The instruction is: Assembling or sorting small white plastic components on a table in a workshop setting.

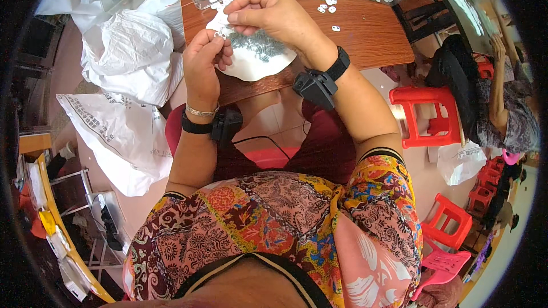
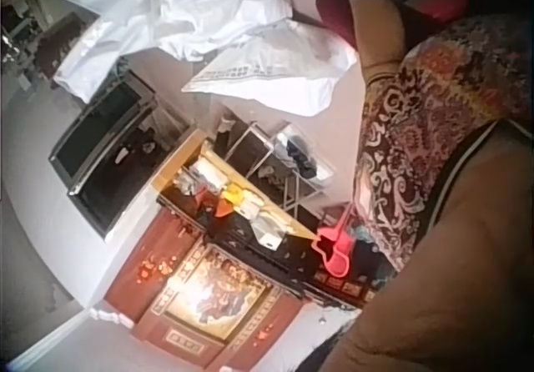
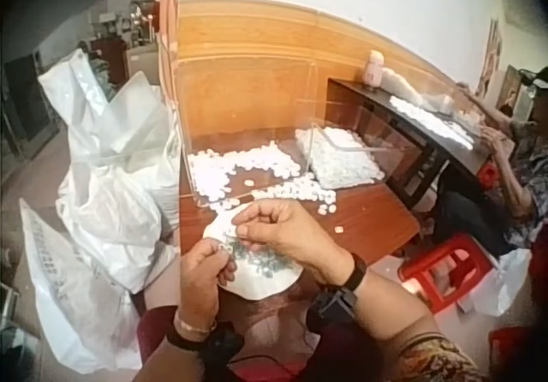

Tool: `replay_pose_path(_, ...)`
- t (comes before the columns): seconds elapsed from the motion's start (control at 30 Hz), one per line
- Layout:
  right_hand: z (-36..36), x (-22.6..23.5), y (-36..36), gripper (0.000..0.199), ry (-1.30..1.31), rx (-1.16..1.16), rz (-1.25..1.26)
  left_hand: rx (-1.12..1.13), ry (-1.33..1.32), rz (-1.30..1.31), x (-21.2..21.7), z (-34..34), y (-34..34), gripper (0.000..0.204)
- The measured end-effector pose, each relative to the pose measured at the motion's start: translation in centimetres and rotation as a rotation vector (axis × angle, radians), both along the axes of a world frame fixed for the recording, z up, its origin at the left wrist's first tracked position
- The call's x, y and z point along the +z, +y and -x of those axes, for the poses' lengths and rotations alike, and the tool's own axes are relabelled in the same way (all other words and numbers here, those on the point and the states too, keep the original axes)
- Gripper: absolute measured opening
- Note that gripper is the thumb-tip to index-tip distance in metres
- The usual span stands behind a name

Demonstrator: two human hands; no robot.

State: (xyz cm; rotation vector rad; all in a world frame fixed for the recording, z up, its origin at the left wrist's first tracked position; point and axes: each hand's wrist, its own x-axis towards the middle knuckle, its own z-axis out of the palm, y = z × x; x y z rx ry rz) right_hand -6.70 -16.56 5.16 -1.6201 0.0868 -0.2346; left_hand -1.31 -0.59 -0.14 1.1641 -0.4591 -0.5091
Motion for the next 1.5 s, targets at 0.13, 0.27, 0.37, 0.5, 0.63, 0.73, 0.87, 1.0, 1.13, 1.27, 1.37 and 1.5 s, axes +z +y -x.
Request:
replay_pose_path(0.13, 0.1, 0.1, 0.3, 0.017, 0.017, 0.024, 0.043, 0.011, 0.010, -0.002, 0.0, 0.0, 0.1, 0.015)
replay_pose_path(0.27, 0.1, 0.0, 0.3, 0.016, 0.001, 0.045, 0.060, 0.004, 0.036, 0.001, 0.2, 0.1, 0.1, 0.014)
replay_pose_path(0.37, 0.2, -0.1, 0.4, 0.016, -0.027, 0.047, 0.103, 0.014, 0.031, 0.001, 0.2, 0.1, 0.1, 0.014)
replay_pose_path(0.5, 0.4, 0.0, 0.7, 0.017, -0.048, 0.040, 0.140, 0.037, -0.012, -0.018, 0.3, 0.2, 0.0, 0.014)
replay_pose_path(0.63, 0.4, 0.0, 0.7, 0.017, -0.085, -0.016, 0.114, 0.053, -0.033, -0.046, 0.5, 0.3, 0.1, 0.014)
replay_pose_path(0.73, 0.3, 0.1, 0.4, 0.017, -0.095, -0.056, 0.136, 0.056, -0.020, -0.045, 0.3, 0.1, 0.2, 0.014)
replay_pose_path(0.87, 0.5, 0.0, 0.1, 0.018, -0.010, 0.013, 0.304, 0.029, -0.031, 0.076, 0.1, 0.0, 0.1, 0.015)
replay_pose_path(1.0, 0.5, -0.2, 0.3, 0.021, 0.004, 0.205, 0.392, -0.045, 0.026, 0.168, -0.1, -0.4, 0.0, 0.016)
replay_pose_path(1.13, 0.6, 0.2, -0.1, 0.019, 0.010, 0.294, 0.251, -0.182, 0.174, 0.305, -0.3, -0.9, 0.4, 0.015)
replay_pose_path(1.27, 0.4, 0.1, 0.2, 0.017, -0.027, 0.276, 0.150, -0.255, 0.197, 0.386, -0.1, -0.5, 0.2, 0.015)
replay_pose_path(1.37, 0.0, -0.3, -0.5, 0.016, -0.012, 0.213, 0.172, -0.147, 0.090, 0.207, 0.1, -0.3, 0.3, 0.016)
replay_pose_path(1.5, -0.2, -0.9, -0.8, 0.017, 0.032, 0.134, 0.164, -0.022, -0.020, -0.012, 0.2, -0.1, 0.2, 0.015)
